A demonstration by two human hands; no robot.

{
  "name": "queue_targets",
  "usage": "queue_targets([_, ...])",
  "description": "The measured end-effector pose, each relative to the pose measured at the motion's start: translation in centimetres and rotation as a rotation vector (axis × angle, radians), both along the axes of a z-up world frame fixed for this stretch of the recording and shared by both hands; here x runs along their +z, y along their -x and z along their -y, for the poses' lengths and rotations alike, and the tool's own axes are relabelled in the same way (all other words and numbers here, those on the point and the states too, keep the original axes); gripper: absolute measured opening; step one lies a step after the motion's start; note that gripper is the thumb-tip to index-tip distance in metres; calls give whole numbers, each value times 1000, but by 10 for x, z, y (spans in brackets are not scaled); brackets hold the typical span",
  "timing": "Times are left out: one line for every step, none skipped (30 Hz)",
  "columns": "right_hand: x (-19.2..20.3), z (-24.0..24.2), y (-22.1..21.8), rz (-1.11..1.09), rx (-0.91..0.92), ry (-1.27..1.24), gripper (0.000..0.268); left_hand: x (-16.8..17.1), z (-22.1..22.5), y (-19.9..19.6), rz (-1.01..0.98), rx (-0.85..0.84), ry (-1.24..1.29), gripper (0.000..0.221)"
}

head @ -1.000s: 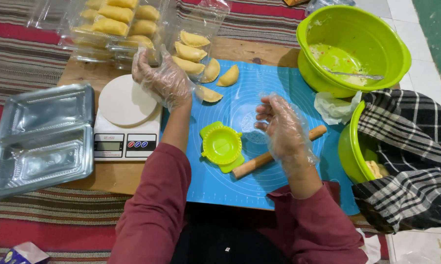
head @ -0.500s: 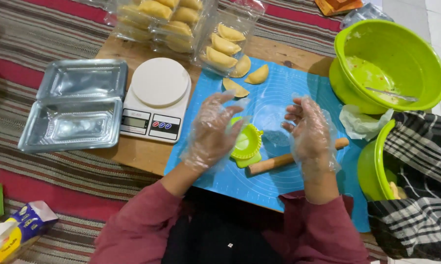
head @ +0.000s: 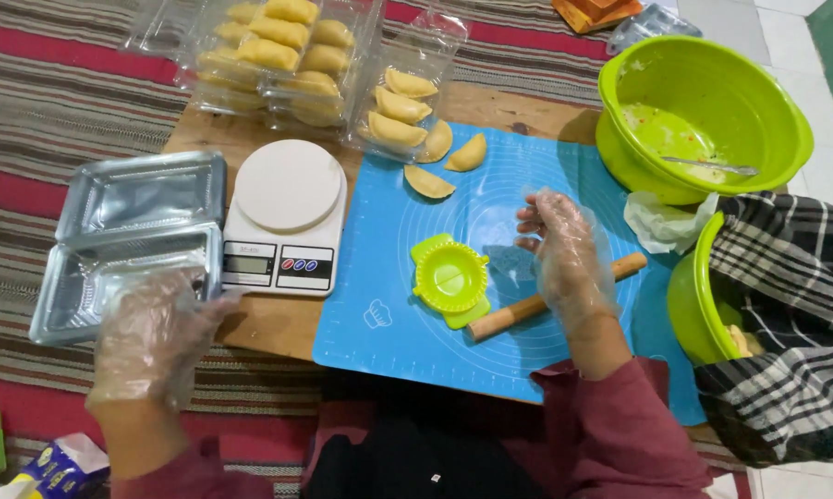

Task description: Preparing pastries by rolling dough, weighing portions, adding filling, and sealing them using a manual mold.

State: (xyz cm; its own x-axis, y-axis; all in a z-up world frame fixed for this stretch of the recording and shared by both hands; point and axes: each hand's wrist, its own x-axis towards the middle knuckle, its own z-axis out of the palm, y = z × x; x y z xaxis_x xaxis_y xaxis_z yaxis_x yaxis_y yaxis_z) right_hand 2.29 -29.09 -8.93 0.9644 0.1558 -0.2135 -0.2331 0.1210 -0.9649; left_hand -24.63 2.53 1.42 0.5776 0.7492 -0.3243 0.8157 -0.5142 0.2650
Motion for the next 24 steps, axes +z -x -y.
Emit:
queue_targets([-1, 0, 1, 15, 12, 22, 24, -2, 0, 6, 62, 48, 79, 65])
queue_targets([-1, -2, 1, 31, 29, 44, 27, -3, -1, 12, 126, 100, 157, 57])
queue_targets([0, -3, 3, 29, 30, 44, 27, -38, -27, 23, 125, 101, 157, 57])
queue_targets([1, -5, 4, 22, 29, 52, 26, -72, -53, 34, 145, -81, -2, 57])
queue_targets([2, -7, 6, 15, 28, 61, 26, -106, -79, 46, 164, -264, -160, 56])
queue_targets([1, -7, 6, 15, 31, 63, 26, -103, -73, 48, 163, -261, -159, 56])
queue_targets([0, -8, 7, 37, 29, 73, 26, -101, -68, 50, 401, -119, 100, 36])
queue_targets([-1, -8, 8, 59, 28, 84, 26, -99, -62, 53, 635, 28, 362, 19])
queue_targets([2, -9, 10, 58, 31, 86, 26, -103, -68, 57, 635, 33, 363, 19])
queue_targets([5, -11, 11, 48, 17, 105, 26, -107, -75, 59, 568, -47, 372, 17])
queue_targets([8, -11, 13, 37, 2, 124, 27, -110, -82, 61, 500, -126, 379, 16])
queue_targets([6, -12, 12, 37, 0, 124, 27, -101, -80, 60, 500, -129, 380, 16])
queue_targets([4, -12, 11, 41, -10, 129, 26, -92, -77, 59, 438, -167, 317, 21])
queue_targets([2, -11, 9, 46, -22, 132, 26, -83, -74, 57, 377, -207, 253, 27])
queue_targets([0, -12, 8, 46, -27, 131, 26, -87, -71, 58, 377, -213, 252, 27])
queue_targets([-1, -11, 7, 38, -29, 116, 26, -92, -67, 59, 667, 116, 600, 15])
queue_targets([-3, -11, 6, 29, -31, 101, 26, -96, -63, 60, 941, 463, 945, 14])
queue_targets([-3, -10, 6, 28, -35, 101, 26, -107, -80, 65, 938, 459, 946, 14])
queue_targets([-4, -10, 5, 32, -36, 100, 25, -119, -97, 69, 778, -27, 586, 16])
queue_targets([-4, -10, 5, 36, -33, 100, 24, -131, -114, 75, 580, -483, 212, 34])
queue_targets([-3, -10, 5, 34, -34, 101, 24, -125, -104, 76, 578, -484, 214, 34])
queue_targets([-3, -10, 5, 30, -40, 116, 23, -120, -95, 77, 774, -156, 569, 28])
queue_targets([-2, -11, 5, 25, -46, 132, 23, -115, -85, 78, 944, 195, 915, 23])
queue_targets([-5, -9, 3, 25, -46, 134, 23, -134, -98, 83, 944, 196, 916, 23])
